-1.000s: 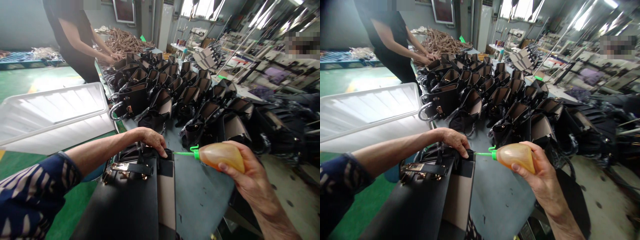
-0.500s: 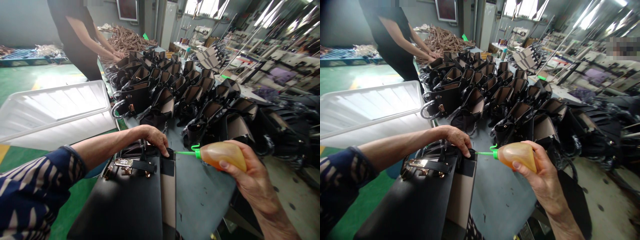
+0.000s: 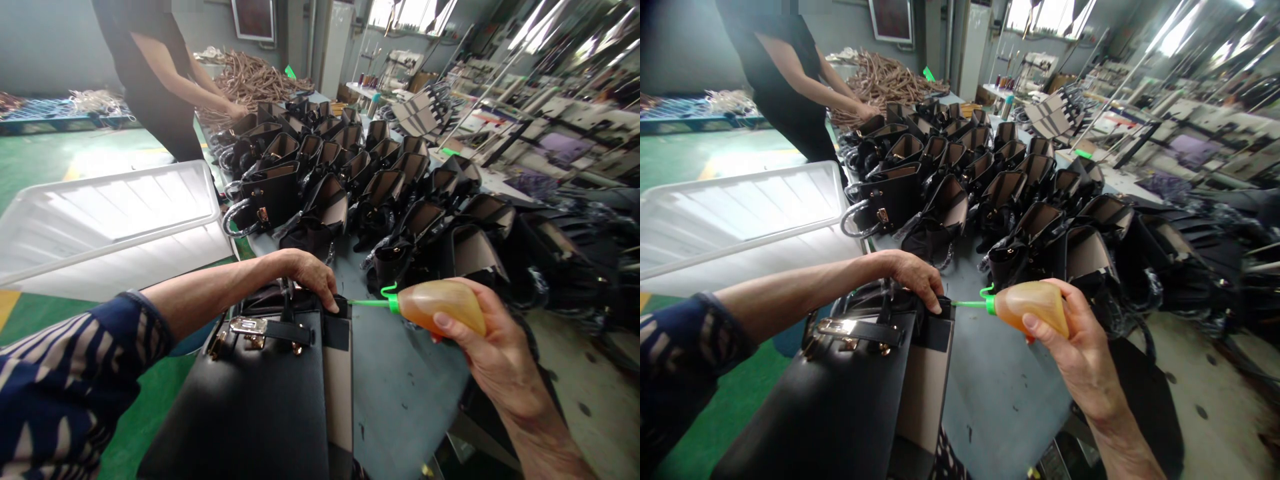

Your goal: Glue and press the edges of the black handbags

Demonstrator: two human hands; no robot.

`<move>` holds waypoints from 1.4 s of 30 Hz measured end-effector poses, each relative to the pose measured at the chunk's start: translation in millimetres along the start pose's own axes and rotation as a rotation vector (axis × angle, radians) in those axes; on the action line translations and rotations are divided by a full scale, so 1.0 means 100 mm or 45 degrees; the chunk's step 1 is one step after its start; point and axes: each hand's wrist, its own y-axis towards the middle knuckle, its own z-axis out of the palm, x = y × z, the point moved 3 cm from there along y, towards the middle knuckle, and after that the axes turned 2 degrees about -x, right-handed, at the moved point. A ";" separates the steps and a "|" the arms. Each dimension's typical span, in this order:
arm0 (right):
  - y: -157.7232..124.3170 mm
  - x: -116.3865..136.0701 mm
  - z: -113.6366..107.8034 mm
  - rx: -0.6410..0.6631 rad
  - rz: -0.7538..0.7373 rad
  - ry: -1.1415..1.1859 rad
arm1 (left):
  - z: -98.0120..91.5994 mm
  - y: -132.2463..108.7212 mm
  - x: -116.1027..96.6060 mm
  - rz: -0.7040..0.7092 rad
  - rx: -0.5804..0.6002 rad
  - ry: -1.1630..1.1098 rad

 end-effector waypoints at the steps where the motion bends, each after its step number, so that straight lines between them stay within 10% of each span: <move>1: 0.00 0.00 0.01 -0.001 0.004 -0.005 | 0.00 0.00 0.00 -0.002 0.003 0.000; 42: -0.08 0.03 0.01 0.059 -0.034 -0.198 | -0.06 0.05 -0.02 0.003 -0.071 0.265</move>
